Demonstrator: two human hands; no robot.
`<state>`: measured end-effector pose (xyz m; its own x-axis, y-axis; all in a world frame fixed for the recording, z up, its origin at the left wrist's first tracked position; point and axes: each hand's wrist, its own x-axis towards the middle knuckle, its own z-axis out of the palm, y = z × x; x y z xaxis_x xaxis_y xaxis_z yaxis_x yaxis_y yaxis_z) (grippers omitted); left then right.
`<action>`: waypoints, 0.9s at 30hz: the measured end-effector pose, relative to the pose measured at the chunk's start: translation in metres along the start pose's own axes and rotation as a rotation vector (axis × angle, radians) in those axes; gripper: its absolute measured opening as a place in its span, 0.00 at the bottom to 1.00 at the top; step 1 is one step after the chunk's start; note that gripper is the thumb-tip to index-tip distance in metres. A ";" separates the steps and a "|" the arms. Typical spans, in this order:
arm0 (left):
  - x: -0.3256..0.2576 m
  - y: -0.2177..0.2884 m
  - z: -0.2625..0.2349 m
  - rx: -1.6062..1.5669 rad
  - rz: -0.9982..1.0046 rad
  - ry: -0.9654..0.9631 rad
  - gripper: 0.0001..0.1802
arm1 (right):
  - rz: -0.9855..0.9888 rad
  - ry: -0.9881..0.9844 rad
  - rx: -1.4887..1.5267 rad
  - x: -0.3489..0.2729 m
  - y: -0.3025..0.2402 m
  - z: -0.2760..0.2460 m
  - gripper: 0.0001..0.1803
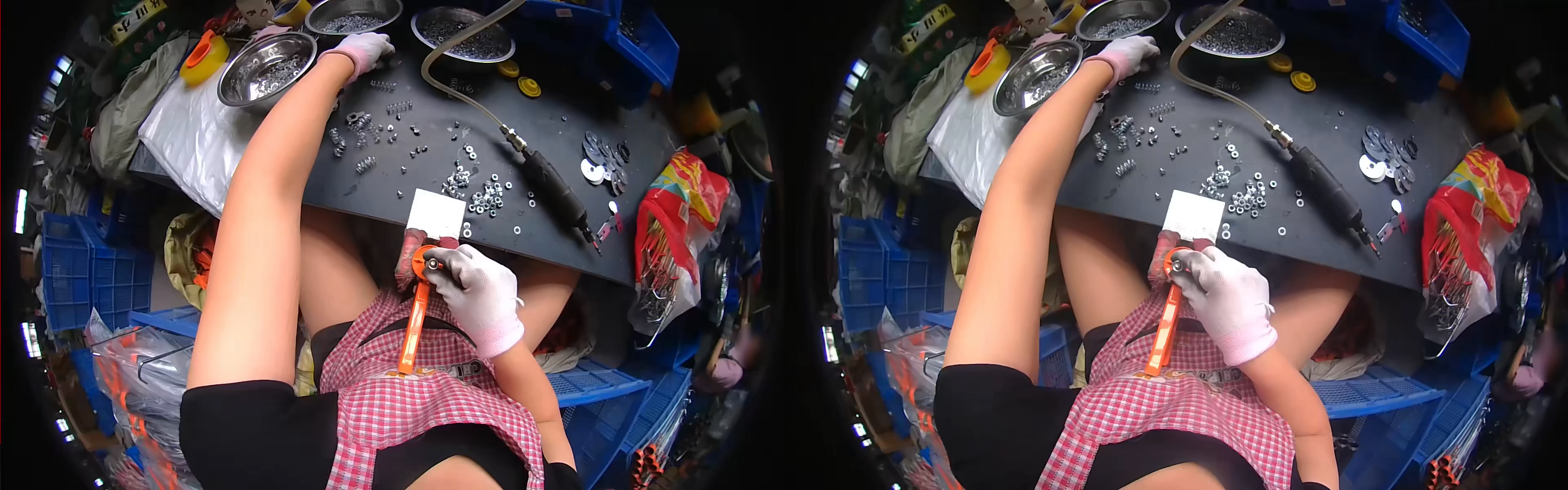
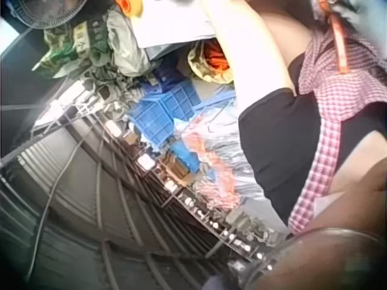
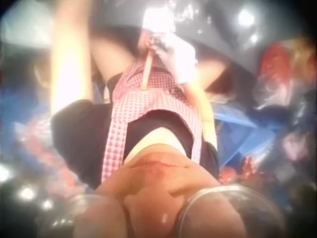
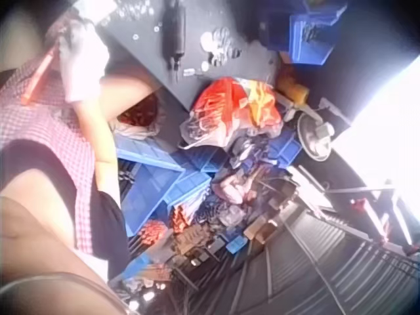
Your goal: The person assembles components of a mechanical device using a caulking gun and an electric screwdriver, securing plastic tubes, washers, nuts, and metal brackets with various fasteners.
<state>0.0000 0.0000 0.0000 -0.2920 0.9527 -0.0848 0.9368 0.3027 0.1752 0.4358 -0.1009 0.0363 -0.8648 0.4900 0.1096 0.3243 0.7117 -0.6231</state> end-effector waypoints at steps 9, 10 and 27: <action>-0.207 0.085 -0.038 -0.755 -0.020 0.292 0.08 | 0.112 -0.044 0.238 0.007 0.009 -0.002 0.10; -0.246 0.106 -0.040 -0.797 -0.209 0.099 0.04 | 0.121 -0.048 0.240 0.009 0.010 -0.002 0.10; -0.304 0.202 0.036 -1.066 -0.091 0.414 0.21 | 0.200 -0.230 0.034 0.028 0.001 -0.002 0.13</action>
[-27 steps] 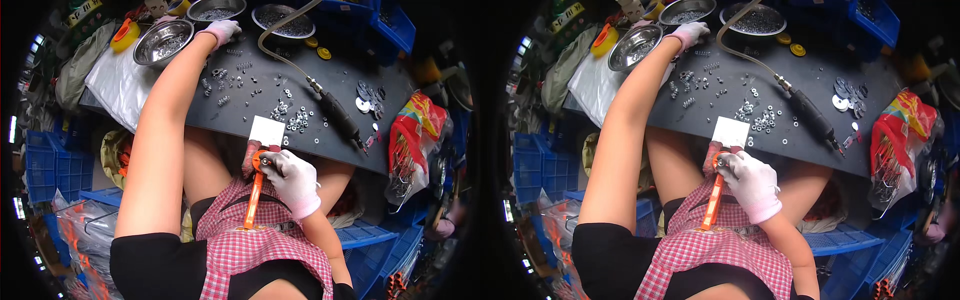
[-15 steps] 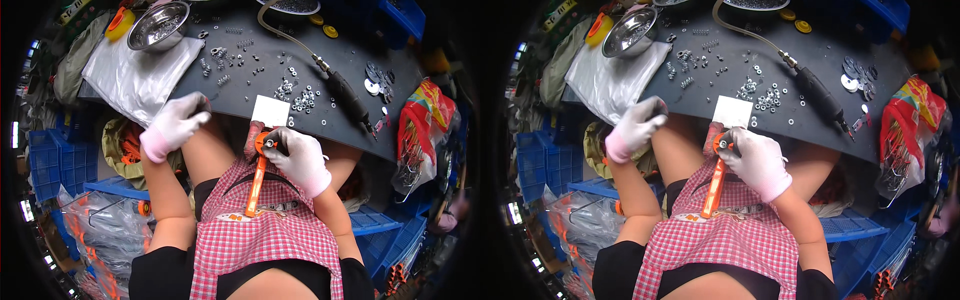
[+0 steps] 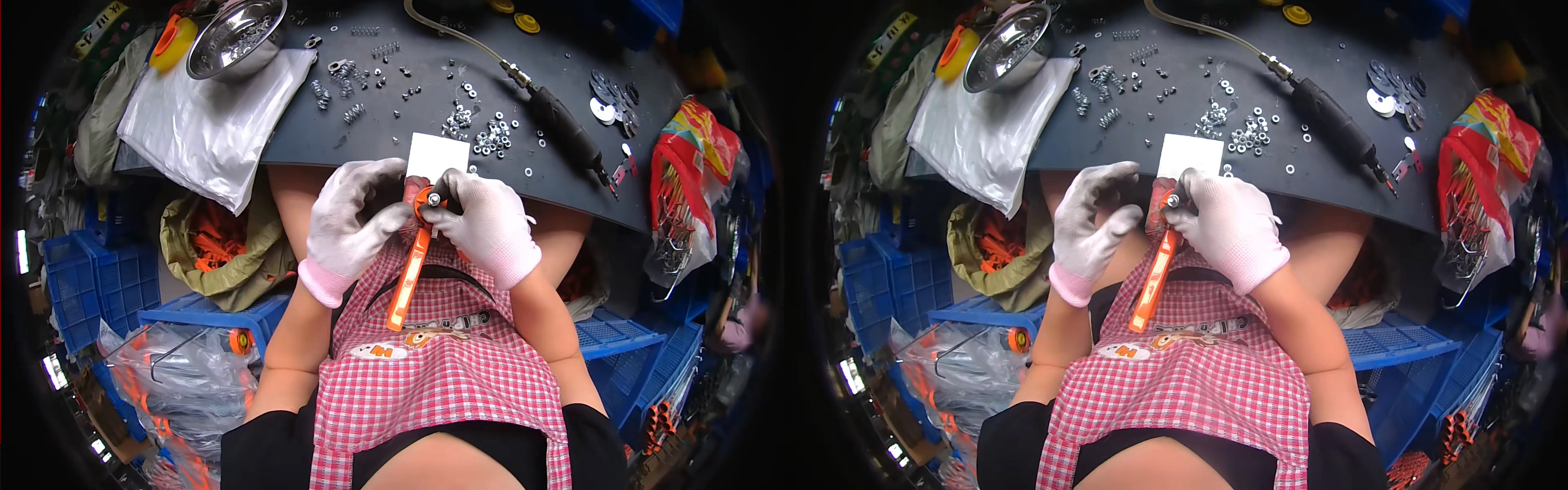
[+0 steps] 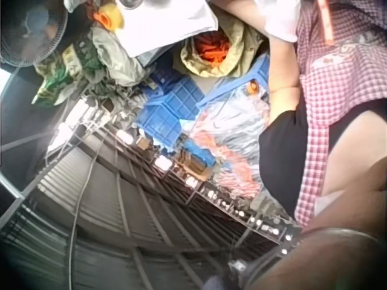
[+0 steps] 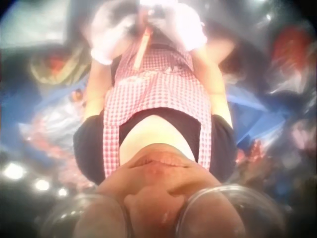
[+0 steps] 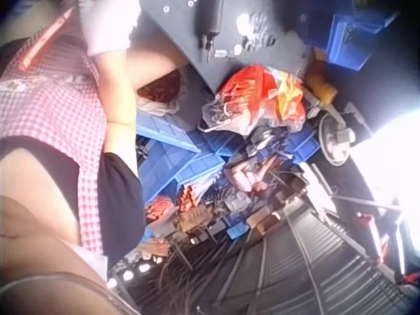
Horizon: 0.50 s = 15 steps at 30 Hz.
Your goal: The person assembles components of a mechanical device using a caulking gun and an electric screwdriver, securing plastic tubes, washers, nuts, and metal brackets with various fasteners.
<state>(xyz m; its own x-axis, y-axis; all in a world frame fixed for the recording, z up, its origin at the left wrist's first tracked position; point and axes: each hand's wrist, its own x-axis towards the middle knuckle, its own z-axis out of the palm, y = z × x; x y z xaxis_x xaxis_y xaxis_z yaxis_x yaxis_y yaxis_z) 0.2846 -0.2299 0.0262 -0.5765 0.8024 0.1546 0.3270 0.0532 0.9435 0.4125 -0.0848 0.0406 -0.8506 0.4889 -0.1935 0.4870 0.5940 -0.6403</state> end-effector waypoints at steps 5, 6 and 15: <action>0.003 -0.020 0.034 0.061 0.224 -0.064 0.20 | -0.137 0.035 0.234 -0.011 0.017 -0.001 0.20; 0.001 -0.025 0.043 0.020 0.207 -0.015 0.17 | -0.160 0.130 0.379 -0.016 0.023 0.000 0.22; 0.001 -0.034 0.067 0.174 0.080 0.173 0.12 | -0.077 0.482 0.812 -0.048 0.051 -0.055 0.32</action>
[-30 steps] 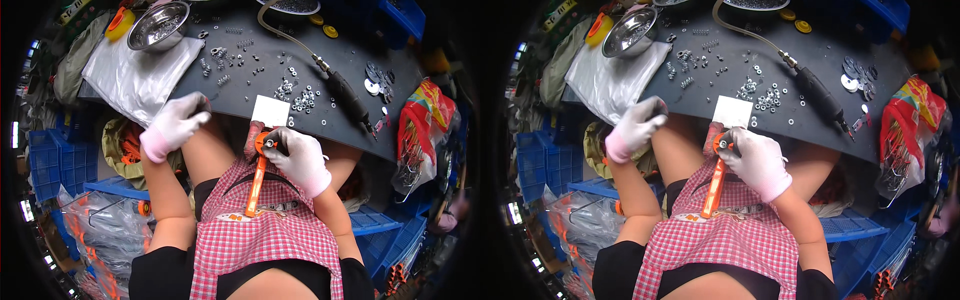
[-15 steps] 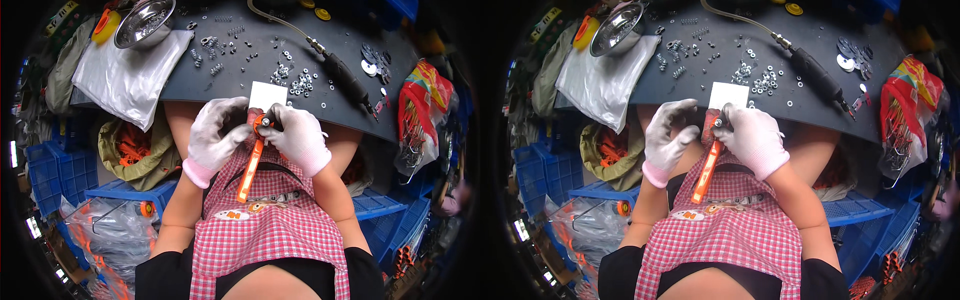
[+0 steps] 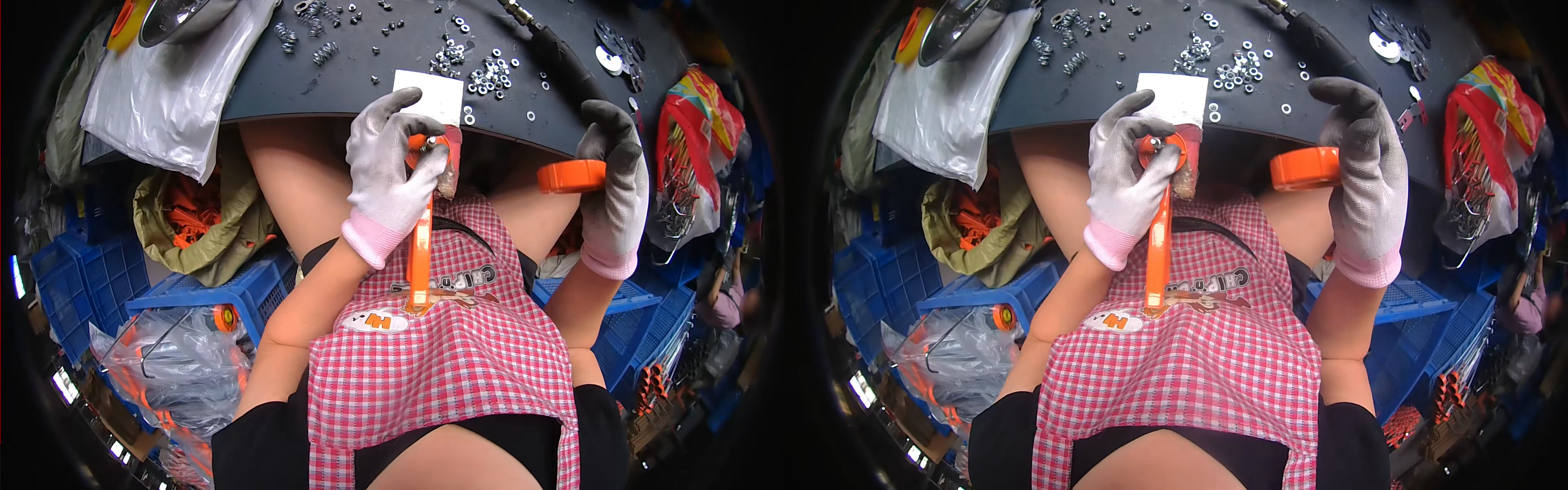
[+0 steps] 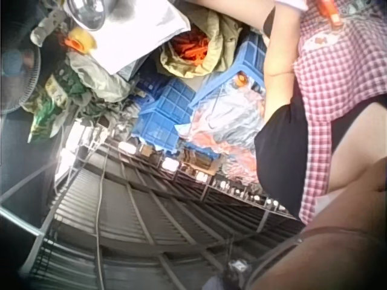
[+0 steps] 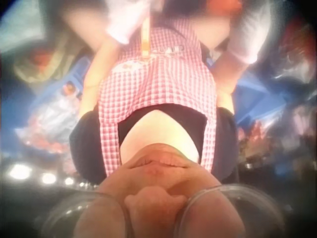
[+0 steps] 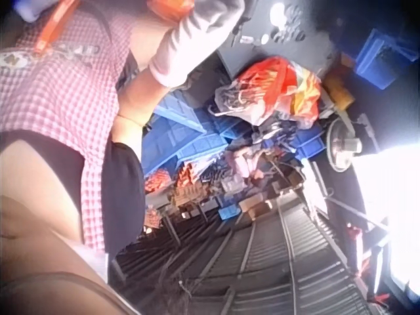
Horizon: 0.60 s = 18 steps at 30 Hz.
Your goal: The person assembles components of a mechanical device using a caulking gun and an electric screwdriver, securing plastic tubes, washers, nuts, and metal brackets with various fasteners.
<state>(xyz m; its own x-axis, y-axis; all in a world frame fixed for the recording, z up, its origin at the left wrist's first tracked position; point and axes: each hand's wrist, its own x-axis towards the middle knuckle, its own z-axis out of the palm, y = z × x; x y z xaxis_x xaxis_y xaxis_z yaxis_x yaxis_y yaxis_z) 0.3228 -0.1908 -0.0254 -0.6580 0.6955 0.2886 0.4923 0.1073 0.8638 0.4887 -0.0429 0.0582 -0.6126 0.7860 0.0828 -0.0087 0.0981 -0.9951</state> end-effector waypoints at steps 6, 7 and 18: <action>-0.007 -0.006 -0.004 -0.048 0.004 -0.008 0.45 | -0.608 -0.176 -0.304 -0.005 -0.015 0.046 0.19; -0.010 -0.015 -0.010 -0.004 0.022 -0.062 0.61 | -0.813 -0.355 -0.772 0.001 -0.023 0.040 0.14; 0.006 -0.022 -0.021 0.038 0.257 -0.255 0.56 | -0.718 -0.398 -0.823 -0.010 0.036 0.057 0.10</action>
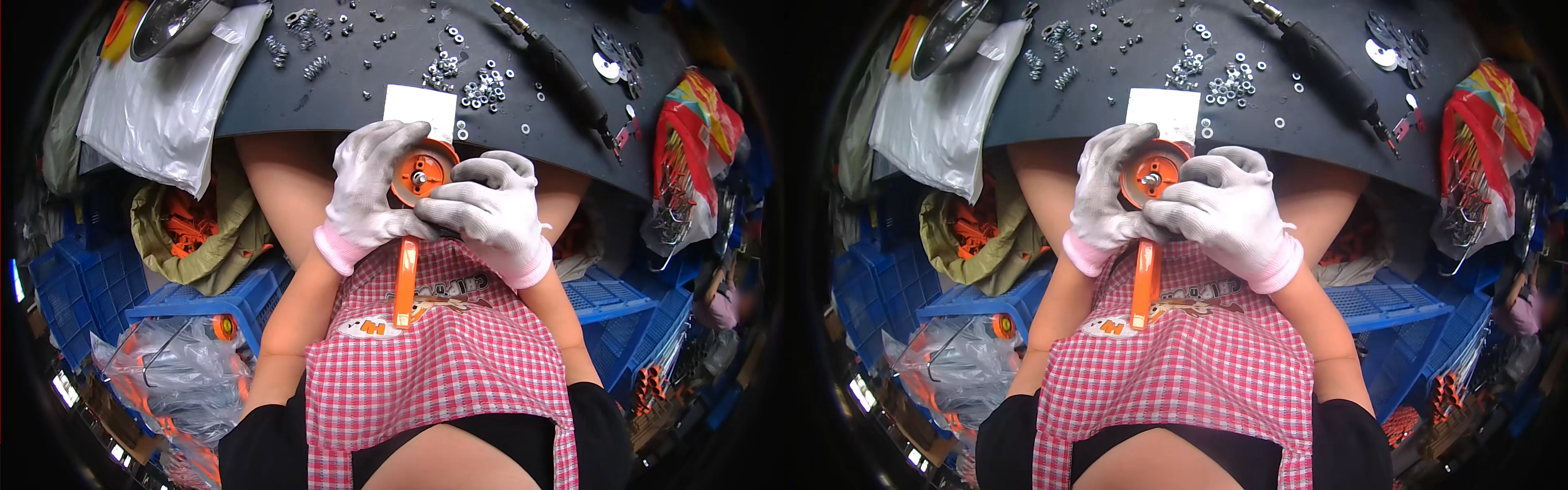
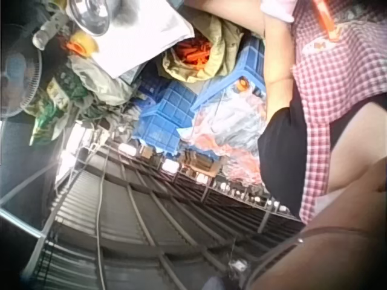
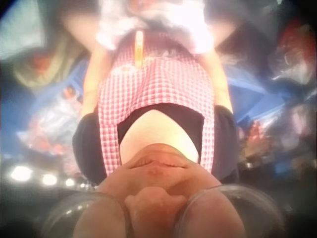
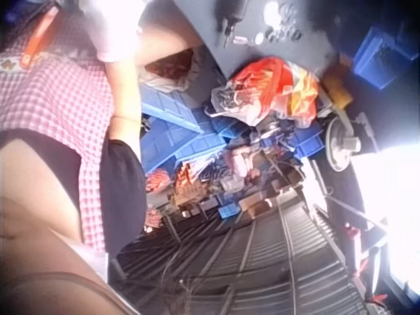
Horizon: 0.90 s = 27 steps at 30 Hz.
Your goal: The person assembles components of a mechanical device using a caulking gun and an electric screwdriver, securing plastic tubes, washers, nuts, and metal brackets with various fasteners.
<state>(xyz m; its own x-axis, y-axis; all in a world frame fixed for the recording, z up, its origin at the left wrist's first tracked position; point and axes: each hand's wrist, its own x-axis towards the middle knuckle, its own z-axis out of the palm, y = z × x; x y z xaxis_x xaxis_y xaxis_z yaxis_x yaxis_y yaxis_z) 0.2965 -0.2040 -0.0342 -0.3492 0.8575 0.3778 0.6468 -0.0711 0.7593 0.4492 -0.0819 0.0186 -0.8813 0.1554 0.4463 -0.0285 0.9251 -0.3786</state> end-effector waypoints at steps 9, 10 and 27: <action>-0.012 0.007 0.005 -0.279 -0.307 0.149 0.56 | 0.751 0.662 -0.035 0.016 0.186 -0.111 0.12; -0.013 0.009 0.006 -0.329 -0.320 0.160 0.55 | 0.858 0.507 -0.144 0.011 0.230 -0.133 0.15; -0.026 0.013 0.014 -0.465 -0.084 0.238 0.59 | 1.079 0.324 -0.385 0.003 0.410 -0.201 0.23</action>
<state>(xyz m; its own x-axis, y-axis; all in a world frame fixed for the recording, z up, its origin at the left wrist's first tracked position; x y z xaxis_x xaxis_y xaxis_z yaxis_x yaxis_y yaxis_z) 0.3237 -0.2205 -0.0417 -0.5660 0.7343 0.3747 0.2601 -0.2722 0.9264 0.5298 0.3679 0.0275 -0.2017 0.9466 0.2514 0.8471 0.2974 -0.4404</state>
